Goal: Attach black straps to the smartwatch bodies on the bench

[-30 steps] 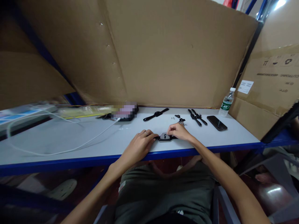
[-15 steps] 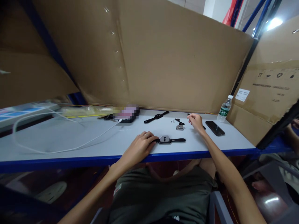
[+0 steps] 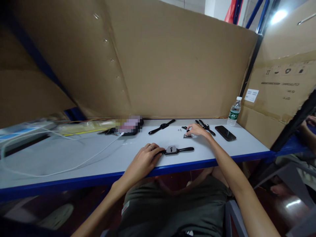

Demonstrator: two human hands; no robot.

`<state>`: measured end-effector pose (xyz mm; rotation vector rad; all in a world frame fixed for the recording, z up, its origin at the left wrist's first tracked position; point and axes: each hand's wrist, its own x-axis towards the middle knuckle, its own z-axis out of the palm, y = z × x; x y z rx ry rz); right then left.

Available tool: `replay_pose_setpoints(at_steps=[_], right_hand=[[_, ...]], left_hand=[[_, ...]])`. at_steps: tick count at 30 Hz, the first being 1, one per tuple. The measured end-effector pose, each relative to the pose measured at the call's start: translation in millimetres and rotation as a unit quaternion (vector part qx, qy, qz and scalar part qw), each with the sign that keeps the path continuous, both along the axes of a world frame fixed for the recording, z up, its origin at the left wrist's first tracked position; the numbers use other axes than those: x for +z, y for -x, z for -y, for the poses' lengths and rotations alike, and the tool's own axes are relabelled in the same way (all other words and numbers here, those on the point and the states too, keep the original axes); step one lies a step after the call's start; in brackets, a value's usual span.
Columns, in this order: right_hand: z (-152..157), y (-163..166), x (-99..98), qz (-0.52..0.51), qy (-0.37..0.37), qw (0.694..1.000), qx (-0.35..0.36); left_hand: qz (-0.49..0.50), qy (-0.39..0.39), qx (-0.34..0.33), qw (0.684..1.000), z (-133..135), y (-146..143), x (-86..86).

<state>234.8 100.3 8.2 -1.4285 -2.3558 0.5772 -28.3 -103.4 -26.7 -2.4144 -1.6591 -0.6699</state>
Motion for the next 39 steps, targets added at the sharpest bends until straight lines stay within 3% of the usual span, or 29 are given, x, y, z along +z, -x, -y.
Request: replay_pose_setpoints(at_steps=[9, 18, 25, 32, 39], right_hand=[[-12.5, -4.9, -27.5, -0.127, 0.048, 0.991, -0.006], [-11.3, -10.3, -31.6, -0.229, 0.101, 0.968, 0.006], [-16.3, -9.8, -34.3, -0.215, 0.058, 0.975, -0.014], [-13.9, -7.1, -32.4, -0.197, 0.022, 0.977, -0.077], [-24.5, -3.3, -11.8, -0.15, -0.022, 0.979, -0.139]], left_hand=[[0.012, -0.017, -0.012, 1.0, -1.2, 2.6, -4.9], [0.025, -0.017, -0.021, 0.999, -4.2, 3.7, -6.5], [0.025, -0.013, -0.016, 0.999, -2.4, 2.3, -6.2], [0.018, -0.014, -0.013, 1.0, -1.8, 2.1, -5.6], [0.002, -0.006, -0.006, 1.0, -0.3, 0.1, -1.5]])
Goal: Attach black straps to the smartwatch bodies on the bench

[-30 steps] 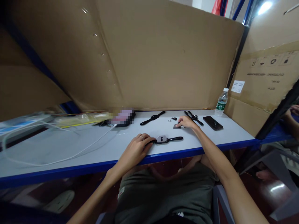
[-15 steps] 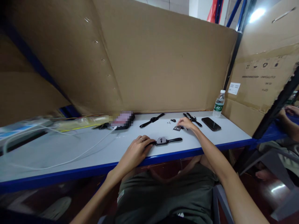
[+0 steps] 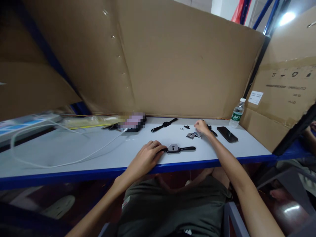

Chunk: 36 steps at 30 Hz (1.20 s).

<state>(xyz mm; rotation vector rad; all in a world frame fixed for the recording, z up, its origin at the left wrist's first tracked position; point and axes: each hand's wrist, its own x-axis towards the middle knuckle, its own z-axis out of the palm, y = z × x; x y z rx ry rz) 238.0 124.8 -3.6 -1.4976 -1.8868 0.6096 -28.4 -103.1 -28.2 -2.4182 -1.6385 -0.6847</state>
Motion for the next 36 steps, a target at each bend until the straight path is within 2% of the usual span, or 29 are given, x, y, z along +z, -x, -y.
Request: replay_pose_setpoints(at_steps=[3, 5, 8, 11, 13, 15, 17, 19, 21, 23, 27, 31, 33, 36], right_hand=[[-7.8, 14.7, 13.8, 0.016, -0.029, 0.999, -0.01], [-8.7, 24.4, 24.3, -0.008, -0.058, 0.998, -0.022], [-2.7, 30.7, 44.6, -0.167, -0.096, 0.98, -0.041], [7.5, 27.8, 69.6, -0.31, -0.071, 0.948, 0.008], [13.6, 25.5, 83.9, -0.31, -0.07, 0.947, 0.055], [18.3, 25.2, 91.3, -0.256, -0.09, 0.959, 0.079], [21.8, 26.9, 89.6, -0.16, -0.088, 0.979, 0.088], [25.0, 28.2, 79.8, -0.035, -0.075, 0.992, 0.094], [28.7, 26.3, 65.8, 0.086, -0.071, 0.989, 0.094], [33.8, 18.8, 51.8, 0.163, -0.076, 0.98, 0.09], [47.7, -16.1, 34.6, 0.167, -0.081, 0.978, 0.091], [58.7, -54.8, 36.0, 0.124, -0.044, 0.985, 0.11], [62.2, -61.7, 39.4, 0.115, -0.02, 0.986, 0.117], [66.2, -54.9, 41.2, 0.12, -0.011, 0.986, 0.118]], left_hand=[[-0.004, -0.003, 0.005, 1.0, -0.1, 0.2, -0.4], [-0.004, -0.004, 0.005, 1.0, -0.3, 0.4, -1.1], [0.0, -0.007, 0.002, 1.0, -0.7, 0.4, -1.9], [0.005, -0.004, 0.0, 1.0, -0.8, 0.4, -1.9], [0.01, -0.004, -0.003, 1.0, -0.8, 0.7, -2.2], [0.015, -0.007, -0.007, 1.0, -0.9, 1.4, -3.1], [0.02, -0.009, -0.01, 1.0, -1.6, 2.3, -4.4], [0.024, -0.011, -0.012, 1.0, -2.6, 3.0, -5.9], [0.028, -0.014, -0.012, 0.999, -3.2, 3.4, -6.9], [0.027, -0.015, -0.008, 0.999, -2.8, 3.4, -7.1], [0.025, -0.006, -0.009, 1.0, 0.1, 2.5, -4.8], [0.025, -0.005, -0.007, 1.0, 1.1, 2.0, -2.2], [0.024, -0.005, -0.005, 1.0, 0.7, 2.3, -2.0], [0.026, -0.007, -0.007, 1.0, 0.2, 3.0, -2.8]])
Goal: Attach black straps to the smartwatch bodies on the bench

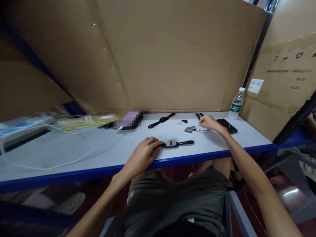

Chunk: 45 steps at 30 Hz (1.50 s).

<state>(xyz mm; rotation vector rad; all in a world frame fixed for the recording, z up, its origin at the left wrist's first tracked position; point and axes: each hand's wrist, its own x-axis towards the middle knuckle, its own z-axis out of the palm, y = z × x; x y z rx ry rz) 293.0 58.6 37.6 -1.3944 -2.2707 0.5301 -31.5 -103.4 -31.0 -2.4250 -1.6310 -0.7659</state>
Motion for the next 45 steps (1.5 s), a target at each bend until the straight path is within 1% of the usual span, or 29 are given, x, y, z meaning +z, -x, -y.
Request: replay_pose_setpoints(at_steps=[4, 8, 11, 15, 19, 22, 26, 30, 33, 36, 39, 42, 45], right_hand=[[6.5, 15.6, -2.8, 0.037, -0.034, 0.999, 0.01], [13.1, 16.0, -3.6, 0.083, -0.062, 0.994, 0.015], [12.9, 12.2, -1.5, 0.098, -0.066, 0.993, -0.004], [7.7, 9.9, -1.6, 0.078, -0.064, 0.995, -0.014], [6.0, 5.8, -8.4, 0.092, -0.066, 0.993, -0.022], [6.6, 2.0, -13.7, 0.113, -0.076, 0.989, -0.05], [5.1, 10.0, -16.4, 0.124, -0.088, 0.986, -0.074], [5.1, 34.2, -16.9, 0.144, -0.083, 0.985, -0.043], [5.7, 49.1, -16.9, 0.173, -0.082, 0.981, -0.024], [3.1, 54.9, -15.1, 0.199, -0.075, 0.977, -0.023], [-2.3, 56.5, -12.2, 0.213, -0.045, 0.976, -0.016], [-6.5, 60.2, -9.9, 0.207, -0.017, 0.978, -0.014], [-8.1, 65.8, -8.5, 0.187, 0.009, 0.982, -0.025]], left_hand=[[0.002, 0.0, -0.004, 1.0, -0.2, 0.3, -0.4], [-0.004, -0.003, -0.001, 1.0, -0.1, 0.0, -0.6], [-0.004, -0.006, -0.001, 1.0, -1.0, 0.6, -2.4], [-0.005, -0.011, -0.004, 1.0, -3.1, 2.3, -4.4], [-0.018, -0.006, -0.002, 1.0, -3.3, 2.2, -2.8], [-0.022, -0.007, 0.002, 1.0, -2.9, 0.8, -1.9], [-0.004, -0.016, -0.001, 1.0, -3.2, -1.1, -3.2], [0.01, -0.019, -0.002, 1.0, -3.4, -2.8, -3.7], [0.005, -0.017, 0.001, 1.0, -2.2, -4.6, -0.9], [-0.012, -0.002, 0.01, 1.0, 0.6, -6.9, 4.7], [-0.024, 0.012, 0.016, 1.0, 4.1, -9.2, 11.2], [-0.032, 0.022, 0.023, 0.999, 6.6, -10.8, 15.5], [-0.037, 0.025, 0.026, 0.999, 6.8, -10.9, 15.1]])
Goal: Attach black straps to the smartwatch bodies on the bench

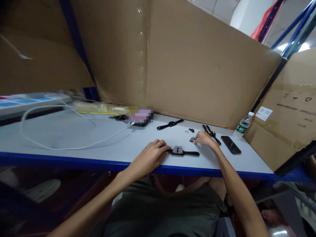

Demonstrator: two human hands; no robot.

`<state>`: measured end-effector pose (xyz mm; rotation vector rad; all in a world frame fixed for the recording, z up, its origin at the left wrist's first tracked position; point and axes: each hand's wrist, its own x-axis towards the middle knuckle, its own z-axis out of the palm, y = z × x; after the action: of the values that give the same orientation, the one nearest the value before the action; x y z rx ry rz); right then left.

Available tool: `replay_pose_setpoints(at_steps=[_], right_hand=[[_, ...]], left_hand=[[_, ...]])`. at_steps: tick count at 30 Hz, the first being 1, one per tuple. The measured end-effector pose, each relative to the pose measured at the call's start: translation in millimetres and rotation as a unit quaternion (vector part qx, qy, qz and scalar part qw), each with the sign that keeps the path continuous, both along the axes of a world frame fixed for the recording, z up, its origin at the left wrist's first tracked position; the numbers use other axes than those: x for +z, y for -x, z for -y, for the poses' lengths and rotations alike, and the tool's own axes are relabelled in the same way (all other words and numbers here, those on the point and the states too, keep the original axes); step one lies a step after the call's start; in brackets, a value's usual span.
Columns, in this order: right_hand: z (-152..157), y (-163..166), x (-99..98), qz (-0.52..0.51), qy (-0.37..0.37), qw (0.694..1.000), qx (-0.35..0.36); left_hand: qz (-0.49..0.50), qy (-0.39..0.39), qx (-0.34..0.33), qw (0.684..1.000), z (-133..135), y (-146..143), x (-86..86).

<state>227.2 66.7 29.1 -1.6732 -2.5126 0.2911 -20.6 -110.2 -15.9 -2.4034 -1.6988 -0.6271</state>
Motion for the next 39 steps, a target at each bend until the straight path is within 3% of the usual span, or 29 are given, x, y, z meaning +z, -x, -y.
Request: replay_pose_setpoints(at_steps=[5, 9, 11, 16, 23, 29, 39], right_hand=[[-1.3, 4.8, 0.4, -0.045, -0.008, 0.999, 0.003], [4.6, 8.9, -2.8, -0.17, -0.002, 0.985, 0.016], [13.7, 15.2, -6.9, -0.271, 0.049, 0.961, 0.032], [43.4, 40.9, -22.2, -0.471, 0.164, 0.864, 0.066], [51.5, 53.1, -31.1, -0.501, 0.142, 0.852, 0.04], [56.9, 50.8, -28.9, -0.499, 0.185, 0.845, 0.061], [60.6, 51.6, -29.0, -0.517, 0.141, 0.843, 0.042]], left_hand=[[0.01, -0.022, -0.009, 1.0, -4.5, 3.5, -8.6], [0.008, -0.02, -0.012, 1.0, -7.5, 5.9, -13.2], [0.006, -0.019, -0.013, 1.0, -7.7, 6.1, -13.4], [0.014, -0.025, -0.016, 0.999, -6.9, 6.2, -13.1], [0.032, -0.026, -0.027, 0.999, -8.8, 9.3, -16.4], [0.032, -0.027, -0.023, 0.999, -8.4, 9.5, -17.0], [0.029, -0.032, -0.021, 0.999, -6.8, 8.5, -14.4]])
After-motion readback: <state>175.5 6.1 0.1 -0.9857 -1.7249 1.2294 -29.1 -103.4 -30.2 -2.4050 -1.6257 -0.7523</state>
